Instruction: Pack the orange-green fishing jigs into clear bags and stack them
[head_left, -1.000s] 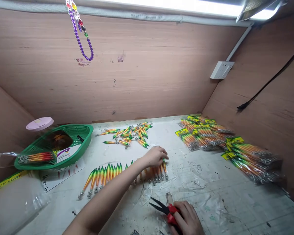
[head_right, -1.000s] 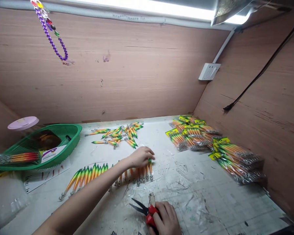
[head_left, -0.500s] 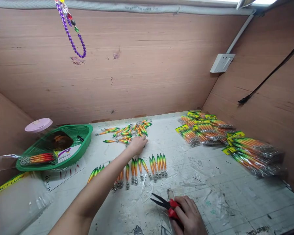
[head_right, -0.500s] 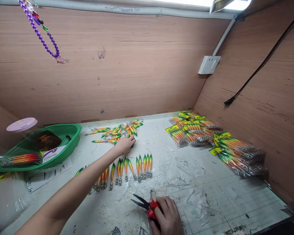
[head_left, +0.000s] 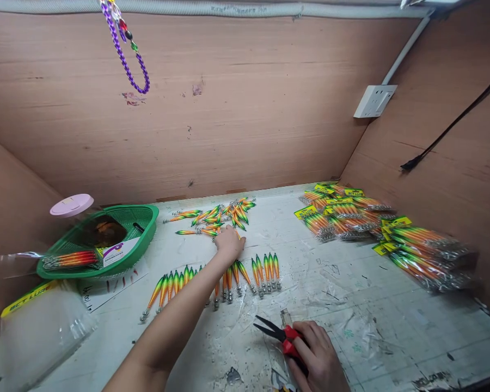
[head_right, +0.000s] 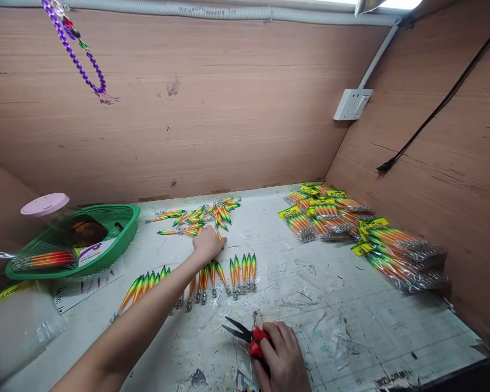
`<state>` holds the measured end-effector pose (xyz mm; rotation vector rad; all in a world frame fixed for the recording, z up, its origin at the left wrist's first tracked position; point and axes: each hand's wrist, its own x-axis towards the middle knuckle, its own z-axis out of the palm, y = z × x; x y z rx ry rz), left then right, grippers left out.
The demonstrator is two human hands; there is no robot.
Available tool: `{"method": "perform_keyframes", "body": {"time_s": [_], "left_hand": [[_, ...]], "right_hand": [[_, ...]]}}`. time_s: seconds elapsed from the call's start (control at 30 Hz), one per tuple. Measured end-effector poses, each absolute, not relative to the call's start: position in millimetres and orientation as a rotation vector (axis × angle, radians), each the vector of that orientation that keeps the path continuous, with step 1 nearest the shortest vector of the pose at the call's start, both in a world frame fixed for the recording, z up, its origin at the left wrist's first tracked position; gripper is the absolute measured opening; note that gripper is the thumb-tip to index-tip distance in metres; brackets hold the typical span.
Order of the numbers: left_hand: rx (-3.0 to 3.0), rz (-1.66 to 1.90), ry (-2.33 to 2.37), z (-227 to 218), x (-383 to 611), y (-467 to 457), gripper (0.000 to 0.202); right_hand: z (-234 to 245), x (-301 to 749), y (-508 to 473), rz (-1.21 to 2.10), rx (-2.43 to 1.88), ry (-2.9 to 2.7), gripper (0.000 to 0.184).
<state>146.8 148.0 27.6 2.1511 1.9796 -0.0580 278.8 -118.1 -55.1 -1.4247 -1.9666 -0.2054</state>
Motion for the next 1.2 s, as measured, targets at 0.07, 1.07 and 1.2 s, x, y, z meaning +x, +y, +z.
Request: {"method": "perform_keyframes", "body": {"time_s": [0.07,1.07,1.2], "left_hand": [[2.012,-0.027,1.994,25,153,151,0.037],[0.764,0.555,0.637,57,70,-30,0.043],[0.755,0.548,0.670,58,68,-33,0.041]], "right_hand": [[-54,278,-118,-0.194,-1.422,-1.957,0.014],[37,256,-122,0.533,-1.450,-1.645,0.015],[44,256,-124,0.497,-1.438,-1.714,0.016]]}}
